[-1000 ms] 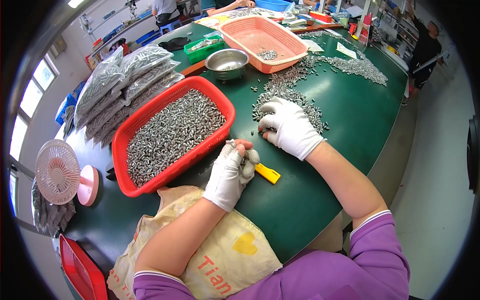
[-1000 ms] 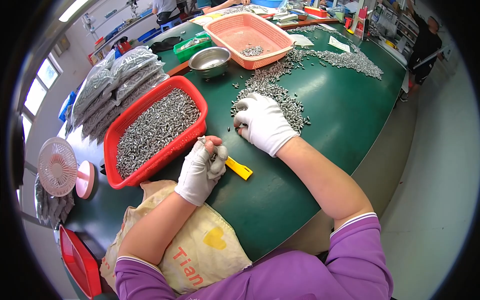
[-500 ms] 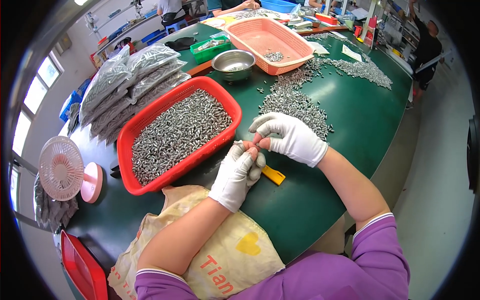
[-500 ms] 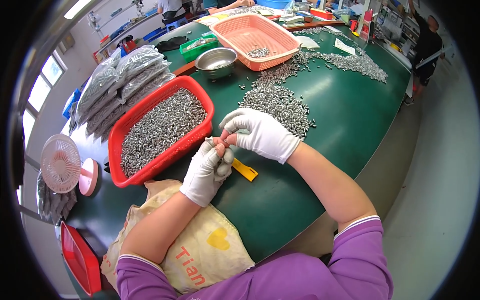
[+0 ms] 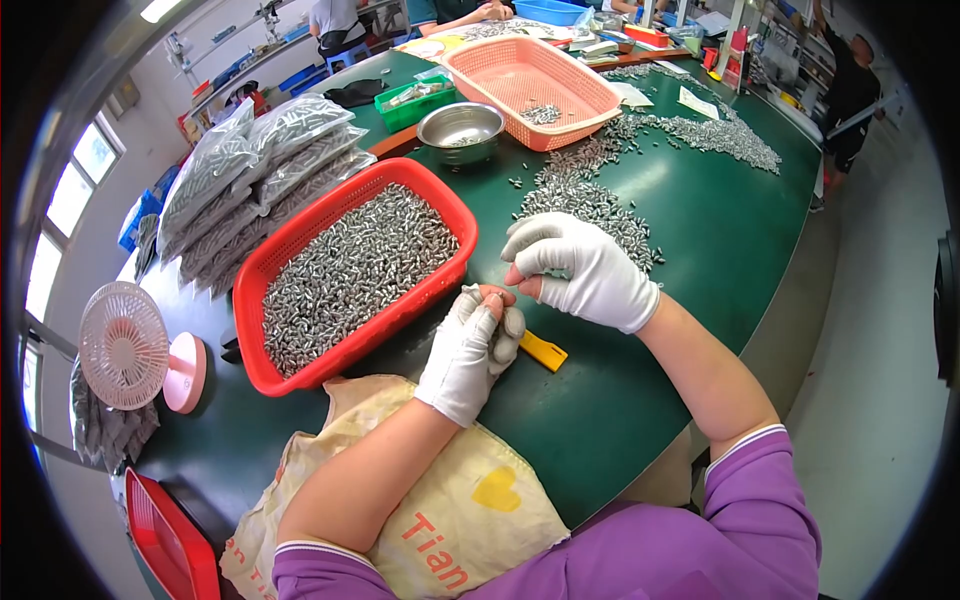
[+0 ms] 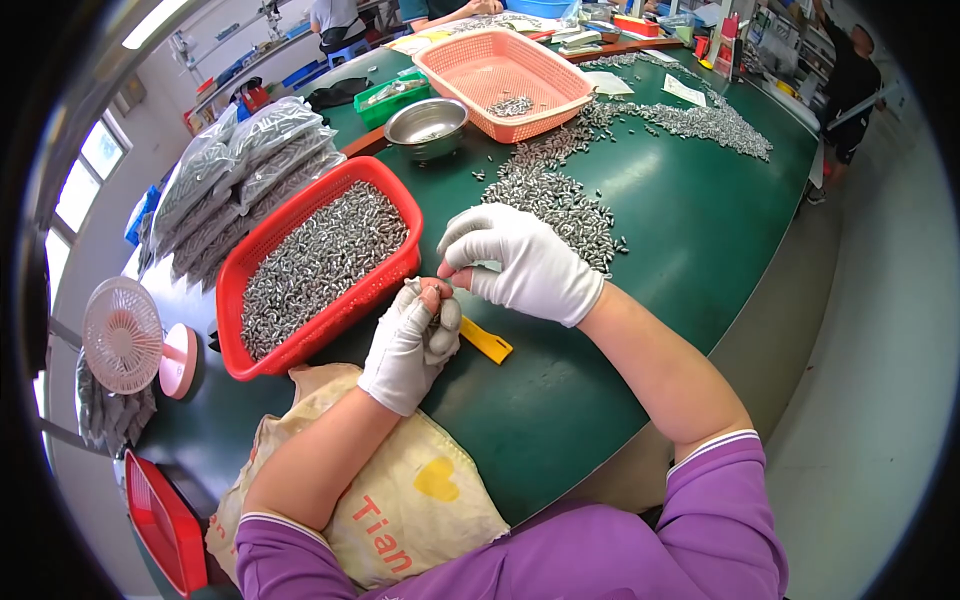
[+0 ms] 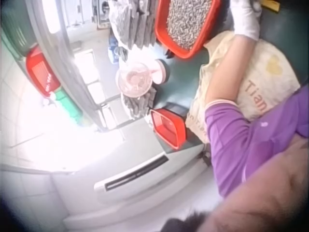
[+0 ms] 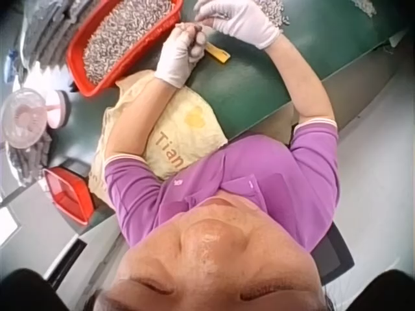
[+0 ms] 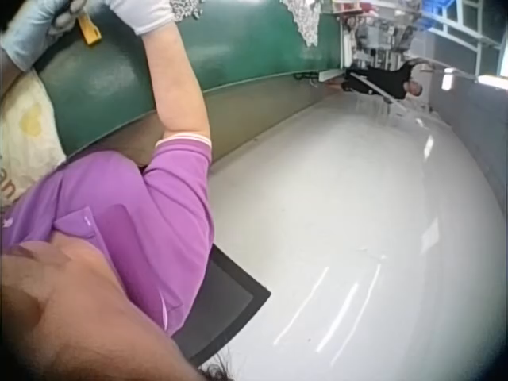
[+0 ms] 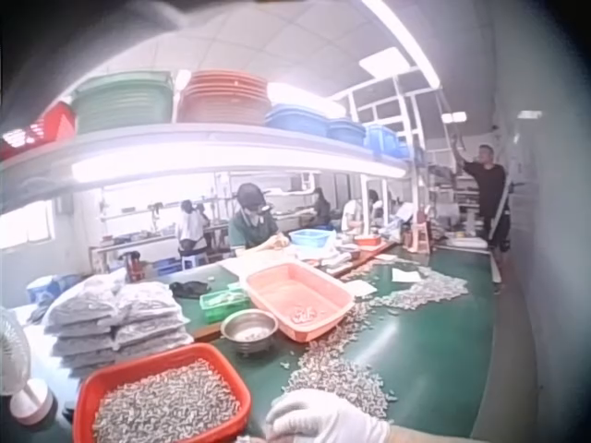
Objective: Inspecting and scraping small metal hardware parts at a workbench using a small tool.
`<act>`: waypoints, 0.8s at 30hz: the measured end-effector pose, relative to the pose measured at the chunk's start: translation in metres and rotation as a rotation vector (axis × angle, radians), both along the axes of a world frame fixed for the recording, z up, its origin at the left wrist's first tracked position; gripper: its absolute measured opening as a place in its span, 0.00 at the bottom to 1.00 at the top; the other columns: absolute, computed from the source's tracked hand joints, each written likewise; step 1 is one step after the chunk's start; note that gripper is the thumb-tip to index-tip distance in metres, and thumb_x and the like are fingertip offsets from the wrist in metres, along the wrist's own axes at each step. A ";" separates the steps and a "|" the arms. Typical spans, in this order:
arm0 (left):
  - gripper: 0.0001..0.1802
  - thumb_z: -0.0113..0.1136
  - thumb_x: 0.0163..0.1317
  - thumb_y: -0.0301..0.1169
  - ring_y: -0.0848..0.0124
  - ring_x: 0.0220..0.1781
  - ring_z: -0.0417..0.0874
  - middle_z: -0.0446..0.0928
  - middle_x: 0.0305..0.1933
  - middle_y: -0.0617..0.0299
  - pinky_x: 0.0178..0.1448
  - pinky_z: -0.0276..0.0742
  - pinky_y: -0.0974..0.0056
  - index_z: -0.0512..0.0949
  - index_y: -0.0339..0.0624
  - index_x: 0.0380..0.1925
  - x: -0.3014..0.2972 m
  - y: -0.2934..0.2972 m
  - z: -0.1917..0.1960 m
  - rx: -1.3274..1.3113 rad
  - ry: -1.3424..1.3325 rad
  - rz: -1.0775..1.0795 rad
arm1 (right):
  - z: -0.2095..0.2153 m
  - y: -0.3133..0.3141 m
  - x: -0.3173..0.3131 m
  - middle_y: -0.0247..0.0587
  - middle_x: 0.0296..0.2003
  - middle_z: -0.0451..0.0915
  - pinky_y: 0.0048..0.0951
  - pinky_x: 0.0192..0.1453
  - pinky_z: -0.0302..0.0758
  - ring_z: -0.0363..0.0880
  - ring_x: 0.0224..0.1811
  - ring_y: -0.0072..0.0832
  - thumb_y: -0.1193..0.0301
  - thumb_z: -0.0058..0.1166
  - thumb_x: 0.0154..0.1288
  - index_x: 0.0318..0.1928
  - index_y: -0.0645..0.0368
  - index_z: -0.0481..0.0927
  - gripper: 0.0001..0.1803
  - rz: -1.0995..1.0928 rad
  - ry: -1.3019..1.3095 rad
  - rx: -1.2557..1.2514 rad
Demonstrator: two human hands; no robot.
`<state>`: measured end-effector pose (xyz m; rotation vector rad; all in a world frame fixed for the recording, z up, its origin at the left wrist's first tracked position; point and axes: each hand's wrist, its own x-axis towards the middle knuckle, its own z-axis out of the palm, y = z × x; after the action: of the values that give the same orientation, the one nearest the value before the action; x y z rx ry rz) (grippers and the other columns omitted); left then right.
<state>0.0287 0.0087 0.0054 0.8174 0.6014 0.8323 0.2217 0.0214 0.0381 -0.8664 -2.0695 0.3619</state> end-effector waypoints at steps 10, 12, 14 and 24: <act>0.14 0.52 0.70 0.44 0.82 0.18 0.60 0.68 0.24 0.69 0.25 0.57 0.74 0.68 0.47 0.38 0.001 -0.002 0.002 0.025 0.037 0.010 | 0.000 0.002 -0.003 0.40 0.39 0.79 0.36 0.50 0.75 0.78 0.46 0.39 0.76 0.66 0.48 0.34 0.57 0.83 0.10 0.065 -0.049 0.037; 0.14 0.52 0.70 0.44 0.82 0.18 0.60 0.68 0.24 0.69 0.25 0.57 0.74 0.68 0.47 0.39 0.001 -0.002 0.002 0.026 0.034 0.013 | 0.000 0.002 -0.002 0.40 0.39 0.79 0.36 0.50 0.75 0.78 0.46 0.39 0.76 0.66 0.48 0.34 0.58 0.82 0.10 0.069 -0.048 0.034; 0.13 0.52 0.70 0.44 0.82 0.18 0.60 0.68 0.24 0.69 0.25 0.57 0.74 0.68 0.47 0.39 0.001 -0.001 0.001 0.033 0.030 0.010 | 0.000 0.002 -0.002 0.40 0.39 0.79 0.36 0.50 0.75 0.78 0.46 0.39 0.76 0.66 0.48 0.34 0.58 0.82 0.10 0.071 -0.042 0.031; 0.11 0.53 0.70 0.42 0.81 0.19 0.61 0.70 0.26 0.69 0.25 0.58 0.75 0.69 0.48 0.39 0.001 0.000 0.000 -0.002 0.019 0.004 | 0.000 0.001 -0.002 0.40 0.39 0.80 0.36 0.51 0.75 0.78 0.46 0.38 0.75 0.66 0.50 0.34 0.59 0.82 0.09 0.024 -0.053 0.007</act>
<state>0.0293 0.0082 0.0054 0.8233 0.6209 0.8281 0.2201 0.0220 0.0383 -0.8558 -2.1305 0.3479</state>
